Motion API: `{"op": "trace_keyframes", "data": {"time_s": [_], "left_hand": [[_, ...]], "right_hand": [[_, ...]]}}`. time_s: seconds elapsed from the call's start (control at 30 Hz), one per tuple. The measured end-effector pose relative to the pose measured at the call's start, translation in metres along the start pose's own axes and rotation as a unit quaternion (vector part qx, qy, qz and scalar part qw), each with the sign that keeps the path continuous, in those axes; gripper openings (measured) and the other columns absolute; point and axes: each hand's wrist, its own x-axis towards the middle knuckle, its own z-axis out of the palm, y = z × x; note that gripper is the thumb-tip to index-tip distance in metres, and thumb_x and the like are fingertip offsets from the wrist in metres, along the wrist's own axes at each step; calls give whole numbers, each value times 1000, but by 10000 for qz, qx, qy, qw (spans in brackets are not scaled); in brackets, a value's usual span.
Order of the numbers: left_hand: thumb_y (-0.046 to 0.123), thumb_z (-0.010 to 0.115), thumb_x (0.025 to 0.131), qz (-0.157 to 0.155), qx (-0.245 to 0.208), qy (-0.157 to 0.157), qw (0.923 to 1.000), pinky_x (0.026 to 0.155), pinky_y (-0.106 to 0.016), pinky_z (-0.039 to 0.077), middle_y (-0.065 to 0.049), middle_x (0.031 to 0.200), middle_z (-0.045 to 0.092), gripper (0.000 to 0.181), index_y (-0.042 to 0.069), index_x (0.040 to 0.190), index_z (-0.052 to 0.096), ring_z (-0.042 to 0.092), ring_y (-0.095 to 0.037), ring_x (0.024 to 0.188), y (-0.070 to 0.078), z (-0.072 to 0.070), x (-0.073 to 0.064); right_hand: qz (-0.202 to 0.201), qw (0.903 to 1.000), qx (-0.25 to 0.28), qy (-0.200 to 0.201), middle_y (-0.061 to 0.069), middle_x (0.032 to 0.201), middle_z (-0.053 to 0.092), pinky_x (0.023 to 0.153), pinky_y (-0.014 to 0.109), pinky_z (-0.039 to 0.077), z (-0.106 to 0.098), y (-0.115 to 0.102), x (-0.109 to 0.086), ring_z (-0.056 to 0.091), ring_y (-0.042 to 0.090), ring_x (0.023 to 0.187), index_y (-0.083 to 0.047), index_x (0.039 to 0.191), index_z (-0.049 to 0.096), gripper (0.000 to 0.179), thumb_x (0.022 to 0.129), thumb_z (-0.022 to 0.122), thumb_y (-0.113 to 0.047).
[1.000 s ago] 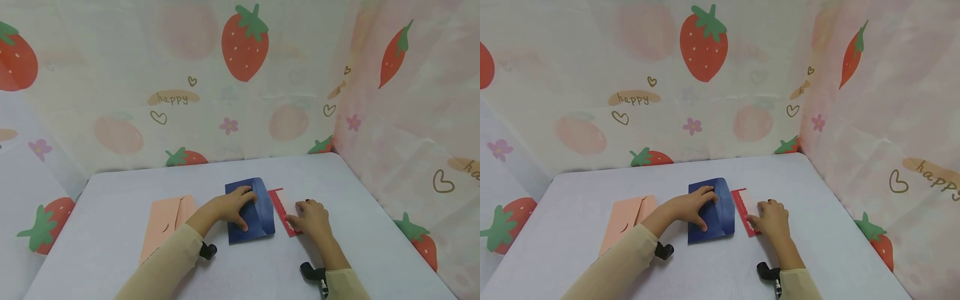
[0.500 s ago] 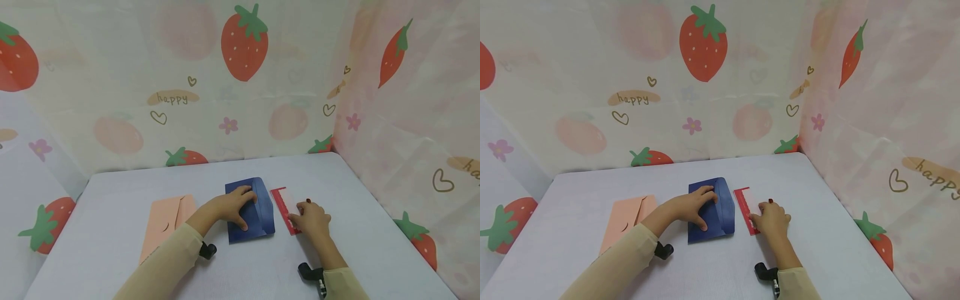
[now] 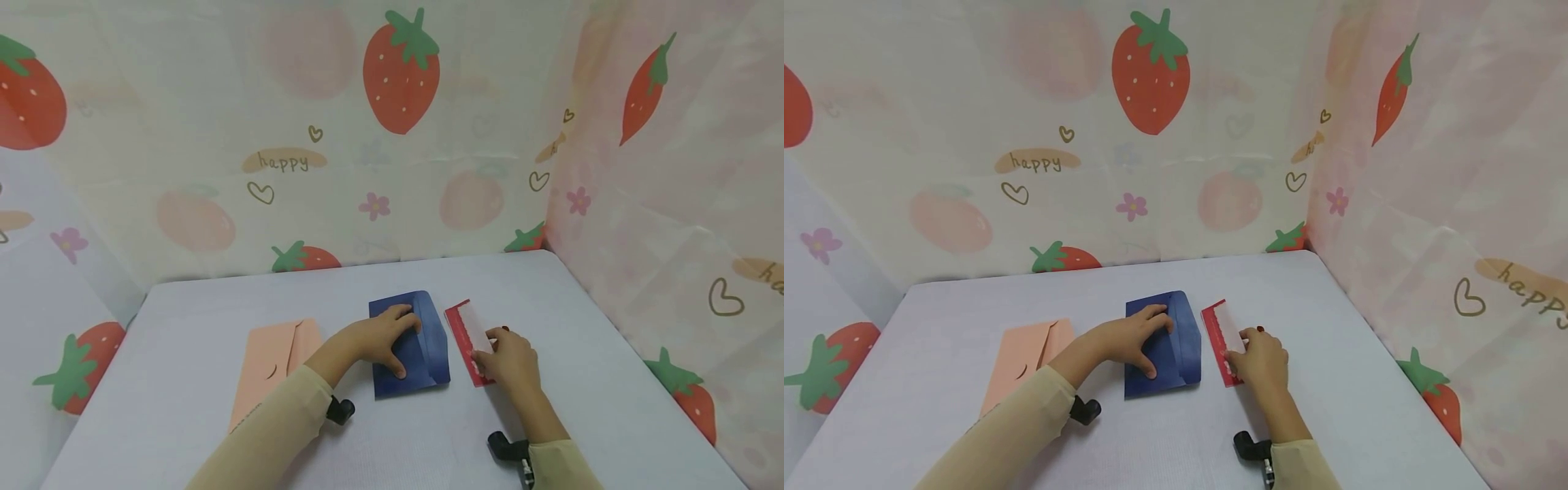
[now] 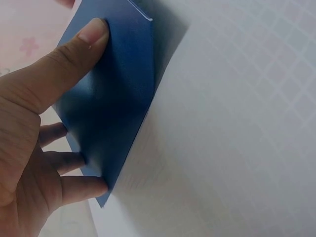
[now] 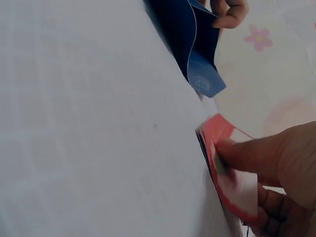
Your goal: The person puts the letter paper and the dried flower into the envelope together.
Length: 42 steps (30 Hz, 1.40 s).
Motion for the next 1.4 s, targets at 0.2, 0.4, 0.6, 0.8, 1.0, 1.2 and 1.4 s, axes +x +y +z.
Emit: {"op": "trace_keyframes", "data": {"time_s": [0.2,0.4,0.6,0.8,1.0,1.2,1.4], "left_hand": [[54,89,72,-13,13,3,10000,111,-54,45,-9,169,19,80,36,136,43,34,-31,150,2,-2,-1],[53,91,70,10,-52,-2,10000,111,-54,45,-9,168,22,79,36,132,44,37,-31,148,1,-2,0],[50,93,69,155,50,-157,9997,112,-53,43,-8,167,26,76,34,127,47,35,-29,149,1,-1,0],[48,93,69,20,30,-285,9996,111,-55,44,-7,168,27,74,36,128,50,34,-29,150,8,-5,-3],[45,93,71,-21,-135,-300,9995,113,-59,40,-7,168,28,71,35,128,51,26,-35,155,13,-4,-5],[42,94,71,-86,-300,-185,9993,114,-62,38,-7,169,26,72,35,128,52,22,-39,156,15,0,-9],[41,95,70,-153,-401,-128,9990,110,-62,43,-6,169,26,72,36,128,53,22,-37,156,19,4,-15]], "right_hand": [[72,9981,370,-481,19,116,71,87,51,56,-7,6,1,67,33,103,-7,137,61,66,87,80,-45],[91,9879,1235,-931,19,117,72,74,37,58,-9,14,4,67,24,91,-5,141,58,55,97,68,-36],[114,9823,1536,-1065,19,118,71,68,31,53,-13,20,3,65,23,91,-5,134,64,44,97,68,-29],[47,9837,1516,-969,21,116,70,73,35,56,-18,21,2,65,24,92,-2,135,63,46,97,68,-28],[22,9816,1652,-962,15,102,70,66,31,51,-20,20,3,59,22,81,-2,136,62,45,97,69,-25],[-103,9748,2096,-757,8,83,63,55,28,44,-19,18,6,51,17,66,-5,139,60,44,99,67,-21],[-257,9645,2528,-724,9,78,61,52,26,42,-20,12,5,50,17,63,-9,139,60,44,98,69,-22]]}}
